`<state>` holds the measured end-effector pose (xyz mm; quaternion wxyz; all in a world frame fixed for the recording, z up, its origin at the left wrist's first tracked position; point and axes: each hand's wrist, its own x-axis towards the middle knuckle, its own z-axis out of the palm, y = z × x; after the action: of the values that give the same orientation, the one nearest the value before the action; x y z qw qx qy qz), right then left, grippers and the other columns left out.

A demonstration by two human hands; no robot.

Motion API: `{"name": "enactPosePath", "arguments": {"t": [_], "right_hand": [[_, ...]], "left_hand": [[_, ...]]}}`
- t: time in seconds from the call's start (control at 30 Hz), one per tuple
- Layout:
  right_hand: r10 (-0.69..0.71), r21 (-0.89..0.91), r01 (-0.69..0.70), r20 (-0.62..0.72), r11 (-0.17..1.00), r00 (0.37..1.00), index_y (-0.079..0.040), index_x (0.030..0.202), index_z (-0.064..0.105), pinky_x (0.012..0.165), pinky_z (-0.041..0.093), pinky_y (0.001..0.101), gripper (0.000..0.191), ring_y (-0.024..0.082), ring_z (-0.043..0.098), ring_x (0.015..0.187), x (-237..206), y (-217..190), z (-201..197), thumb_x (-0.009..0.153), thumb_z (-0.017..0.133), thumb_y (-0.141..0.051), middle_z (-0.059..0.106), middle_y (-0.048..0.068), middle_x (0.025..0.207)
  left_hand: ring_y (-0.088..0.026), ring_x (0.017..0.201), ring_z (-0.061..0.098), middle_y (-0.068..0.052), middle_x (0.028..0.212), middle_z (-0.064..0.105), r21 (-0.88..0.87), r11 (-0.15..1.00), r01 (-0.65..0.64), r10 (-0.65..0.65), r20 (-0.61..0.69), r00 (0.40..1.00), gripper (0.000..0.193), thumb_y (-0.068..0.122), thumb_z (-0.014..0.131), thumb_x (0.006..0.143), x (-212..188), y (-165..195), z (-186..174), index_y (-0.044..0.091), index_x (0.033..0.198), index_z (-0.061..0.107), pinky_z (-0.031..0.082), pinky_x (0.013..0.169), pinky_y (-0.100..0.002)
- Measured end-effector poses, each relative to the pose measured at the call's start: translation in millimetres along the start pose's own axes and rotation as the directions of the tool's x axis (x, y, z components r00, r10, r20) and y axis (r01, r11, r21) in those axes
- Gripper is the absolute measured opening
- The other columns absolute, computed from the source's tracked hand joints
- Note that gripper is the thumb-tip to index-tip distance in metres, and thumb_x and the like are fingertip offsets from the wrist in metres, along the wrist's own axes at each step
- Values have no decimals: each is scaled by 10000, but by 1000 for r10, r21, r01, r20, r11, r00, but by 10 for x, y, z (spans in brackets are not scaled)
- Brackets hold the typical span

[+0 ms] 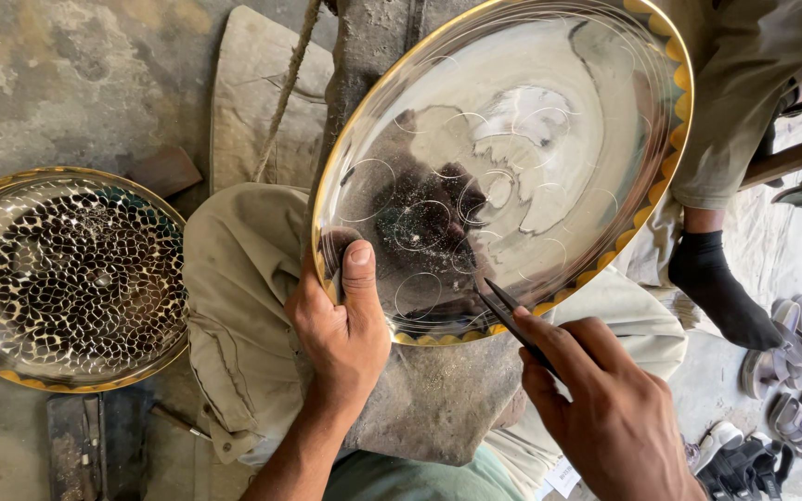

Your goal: The person uses a metal engraving tool to carve circular patterns into the surface of a polished metal plate. They hold the plate steady with one hand while guiding the tool with the other, creating a series of concentric and overlapping circles.

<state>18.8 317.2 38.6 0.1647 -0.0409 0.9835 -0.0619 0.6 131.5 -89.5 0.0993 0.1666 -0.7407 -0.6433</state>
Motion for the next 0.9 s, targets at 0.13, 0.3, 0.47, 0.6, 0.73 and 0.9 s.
{"name": "enactPosePath", "arguments": {"t": [0.13,0.3,0.47,0.6,0.73,0.9], "right_hand": [[184,-203,-135,246,970,952,-93,1517,511,533,598,332,636,194,674,597,105,-144,-61,916,660,-238,645,83,946],[414,-376,-219,581,900,701,-67,1519,401,587,627,313,422,172,692,687,209,-344,-43,1105,390,-146,678,69,966],[-59,-237,109,210,965,976,10,1384,559,598,626,373,563,262,716,734,98,-348,35,820,560,13,693,142,1001],[-286,-356,336,187,872,940,-64,1344,633,638,628,355,520,221,688,729,-13,-218,109,825,615,-36,695,180,1118],[-535,-397,603,279,692,797,-24,1327,651,710,605,338,506,188,652,787,-1,120,-33,826,638,-100,673,195,1219],[-650,-358,837,527,414,547,-116,1268,685,727,586,332,466,149,639,814,267,502,-224,803,663,-137,660,113,1259]], "left_hand": [[-179,768,670,-67,853,675,10,1000,-17,17,-3,1000,299,284,549,1117,-1,10,6,2,1085,645,530,720,-323],[-168,723,661,-61,811,669,6,1000,22,-23,35,999,301,275,537,1110,-7,32,-17,0,1066,651,515,670,-318],[-167,755,699,-69,850,698,-45,998,-38,39,19,999,327,277,535,1118,1,52,-3,-32,1145,639,530,673,-305],[-168,816,707,-74,920,707,-92,993,-74,77,23,997,307,253,531,1134,15,67,9,-35,1198,613,547,723,-298],[-176,787,667,-78,903,685,-107,993,-51,54,20,998,247,215,545,1127,8,84,14,-21,1153,616,538,725,-307],[-182,777,661,-83,891,677,-97,994,-49,51,25,998,210,196,555,1122,-10,95,12,-1,1091,621,531,721,-311]]}}
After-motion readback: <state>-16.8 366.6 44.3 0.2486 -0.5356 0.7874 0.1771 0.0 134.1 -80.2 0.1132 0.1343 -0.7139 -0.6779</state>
